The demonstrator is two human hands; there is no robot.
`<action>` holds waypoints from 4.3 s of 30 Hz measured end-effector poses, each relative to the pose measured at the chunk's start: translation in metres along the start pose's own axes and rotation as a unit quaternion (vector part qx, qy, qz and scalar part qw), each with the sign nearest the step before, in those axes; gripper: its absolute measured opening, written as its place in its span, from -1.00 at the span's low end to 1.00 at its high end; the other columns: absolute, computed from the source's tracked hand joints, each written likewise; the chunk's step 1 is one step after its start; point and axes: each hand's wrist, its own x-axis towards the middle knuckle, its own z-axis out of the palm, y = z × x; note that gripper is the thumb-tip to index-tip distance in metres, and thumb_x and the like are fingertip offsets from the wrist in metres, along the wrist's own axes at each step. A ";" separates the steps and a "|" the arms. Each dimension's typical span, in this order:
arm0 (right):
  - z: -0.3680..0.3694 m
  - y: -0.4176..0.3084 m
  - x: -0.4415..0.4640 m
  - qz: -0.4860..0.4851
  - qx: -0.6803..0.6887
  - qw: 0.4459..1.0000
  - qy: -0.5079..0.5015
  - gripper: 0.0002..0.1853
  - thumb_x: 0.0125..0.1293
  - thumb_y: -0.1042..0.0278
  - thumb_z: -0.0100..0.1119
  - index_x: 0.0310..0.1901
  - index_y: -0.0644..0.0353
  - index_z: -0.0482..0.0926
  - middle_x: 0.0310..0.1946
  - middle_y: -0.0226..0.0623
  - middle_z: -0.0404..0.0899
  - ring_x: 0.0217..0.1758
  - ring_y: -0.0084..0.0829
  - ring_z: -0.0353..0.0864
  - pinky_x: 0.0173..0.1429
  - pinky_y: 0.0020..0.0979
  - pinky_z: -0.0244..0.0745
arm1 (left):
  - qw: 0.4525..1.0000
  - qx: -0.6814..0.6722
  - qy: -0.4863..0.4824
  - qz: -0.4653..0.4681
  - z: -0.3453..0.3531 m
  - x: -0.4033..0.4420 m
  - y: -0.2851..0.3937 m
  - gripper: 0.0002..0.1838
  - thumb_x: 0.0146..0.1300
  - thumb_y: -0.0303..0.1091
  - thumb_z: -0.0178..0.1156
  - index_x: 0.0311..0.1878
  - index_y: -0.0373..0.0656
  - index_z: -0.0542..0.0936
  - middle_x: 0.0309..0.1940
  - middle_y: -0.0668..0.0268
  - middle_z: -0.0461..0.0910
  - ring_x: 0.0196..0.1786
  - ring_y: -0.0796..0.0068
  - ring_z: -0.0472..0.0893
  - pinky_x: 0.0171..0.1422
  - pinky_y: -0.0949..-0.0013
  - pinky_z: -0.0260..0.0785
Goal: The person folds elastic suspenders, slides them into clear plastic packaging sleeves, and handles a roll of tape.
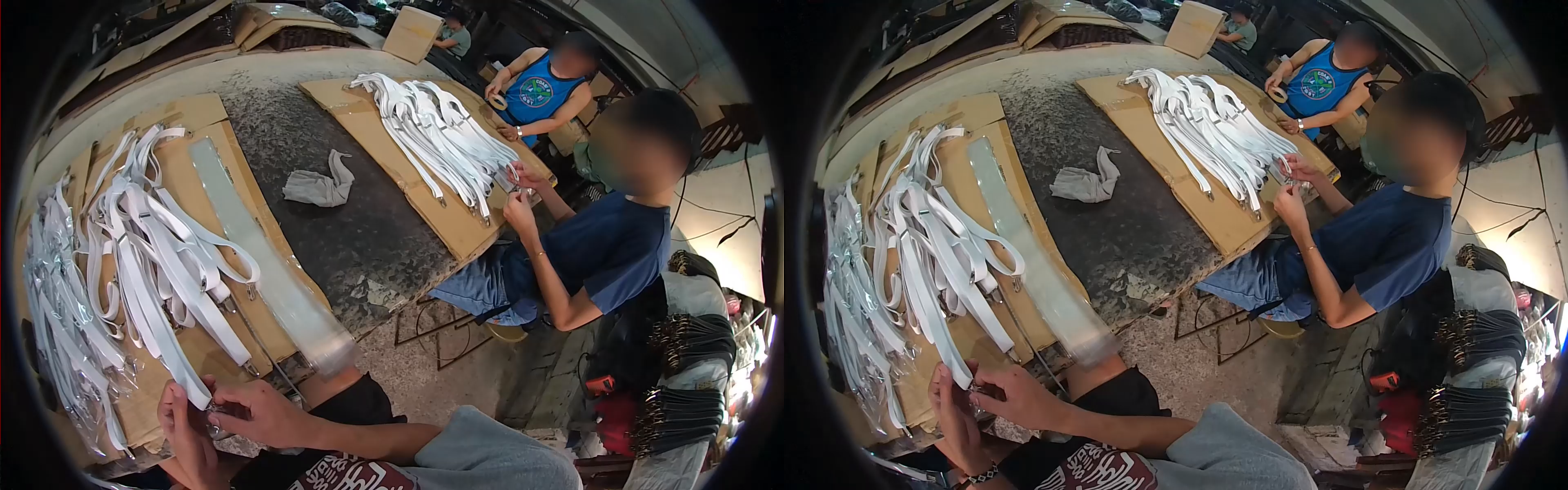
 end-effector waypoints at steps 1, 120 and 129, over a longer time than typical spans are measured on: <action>-0.001 -0.001 0.001 -0.004 -0.014 1.000 -0.003 -0.78 0.38 0.34 0.29 -0.23 0.32 0.49 -0.49 -0.37 0.50 -0.50 -0.62 0.37 -0.40 -0.47 0.30 | 1.000 0.004 0.001 0.000 -0.003 0.002 -0.002 -0.81 0.43 -0.33 0.20 -0.09 -0.27 0.54 -0.17 0.10 0.69 -0.17 0.46 0.65 -0.04 0.44 0.47; -0.085 -0.044 0.031 0.023 -0.014 0.996 0.082 -0.77 0.38 0.42 0.22 0.01 0.31 0.63 -0.14 -0.30 0.70 -0.19 -0.55 0.64 -0.10 -0.50 0.49 | 0.923 0.292 -0.007 0.249 -0.073 0.090 0.153 -0.73 0.43 -0.18 0.22 -0.18 -0.24 0.62 -0.31 0.31 0.71 -0.25 0.61 0.62 -0.10 0.47 0.43; -0.021 -0.050 0.052 -0.127 0.023 0.987 -0.090 -0.54 0.34 0.41 0.27 0.26 0.26 0.49 0.20 -0.14 0.52 0.25 -0.35 0.49 0.16 -0.35 0.43 | 0.983 0.038 -0.131 0.122 -0.026 -0.026 0.055 -0.65 0.42 -0.28 0.20 -0.04 -0.48 0.58 -0.35 0.07 0.66 -0.47 0.45 0.59 -0.33 0.37 0.49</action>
